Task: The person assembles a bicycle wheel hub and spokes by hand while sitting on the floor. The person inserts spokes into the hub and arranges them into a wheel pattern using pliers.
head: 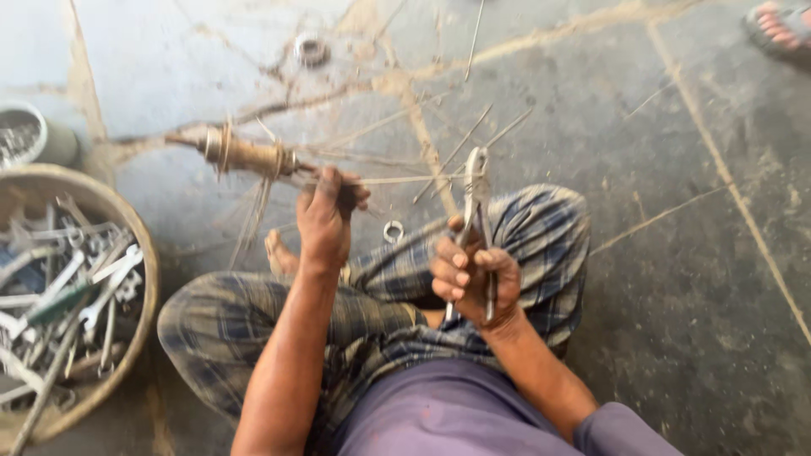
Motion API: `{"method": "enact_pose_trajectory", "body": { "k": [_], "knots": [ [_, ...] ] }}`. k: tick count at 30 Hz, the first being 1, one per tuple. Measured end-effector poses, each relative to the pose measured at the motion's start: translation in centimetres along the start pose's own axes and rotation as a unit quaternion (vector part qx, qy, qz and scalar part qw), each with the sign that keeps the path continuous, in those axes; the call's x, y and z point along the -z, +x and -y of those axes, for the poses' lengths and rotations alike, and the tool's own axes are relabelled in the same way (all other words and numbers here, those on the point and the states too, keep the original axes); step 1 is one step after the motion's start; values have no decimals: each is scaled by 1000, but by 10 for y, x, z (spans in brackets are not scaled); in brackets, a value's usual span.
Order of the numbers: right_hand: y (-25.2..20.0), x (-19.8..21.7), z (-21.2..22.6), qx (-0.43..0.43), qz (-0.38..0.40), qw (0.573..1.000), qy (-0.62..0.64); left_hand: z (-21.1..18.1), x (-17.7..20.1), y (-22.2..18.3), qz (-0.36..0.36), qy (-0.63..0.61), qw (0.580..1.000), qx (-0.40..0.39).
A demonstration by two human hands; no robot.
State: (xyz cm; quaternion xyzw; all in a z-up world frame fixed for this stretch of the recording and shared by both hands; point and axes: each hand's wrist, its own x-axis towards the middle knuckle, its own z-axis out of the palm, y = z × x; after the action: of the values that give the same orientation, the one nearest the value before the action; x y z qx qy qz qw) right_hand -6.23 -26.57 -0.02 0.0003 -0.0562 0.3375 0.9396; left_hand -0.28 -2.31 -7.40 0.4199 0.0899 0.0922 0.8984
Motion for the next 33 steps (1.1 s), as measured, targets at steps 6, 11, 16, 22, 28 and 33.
{"method": "enact_pose_trajectory", "body": {
  "k": [6, 11, 16, 22, 28, 33],
  "knots": [
    [14, 5, 6, 0, -57, 995, -77, -3, 6, 5, 27, -101, 994, 26],
    [20, 15, 21, 4, -179, 974, -141, -1, -6, 1, 53, -249, 960, 113],
    [29, 34, 29, 0, -268, 929, -257, -4, -5, 4, 124, -308, 941, 62],
    [59, 74, 32, -27, -318, 821, -473, -12, 2, 1, 94, -268, 959, 22],
    [119, 122, 24, 3, -347, 370, -862, -13, 1, 1, 49, -171, 984, -20],
    [129, 134, 17, -70, -358, 572, -734, -17, 14, 11, -3, -152, 988, -39]
  ]
}}
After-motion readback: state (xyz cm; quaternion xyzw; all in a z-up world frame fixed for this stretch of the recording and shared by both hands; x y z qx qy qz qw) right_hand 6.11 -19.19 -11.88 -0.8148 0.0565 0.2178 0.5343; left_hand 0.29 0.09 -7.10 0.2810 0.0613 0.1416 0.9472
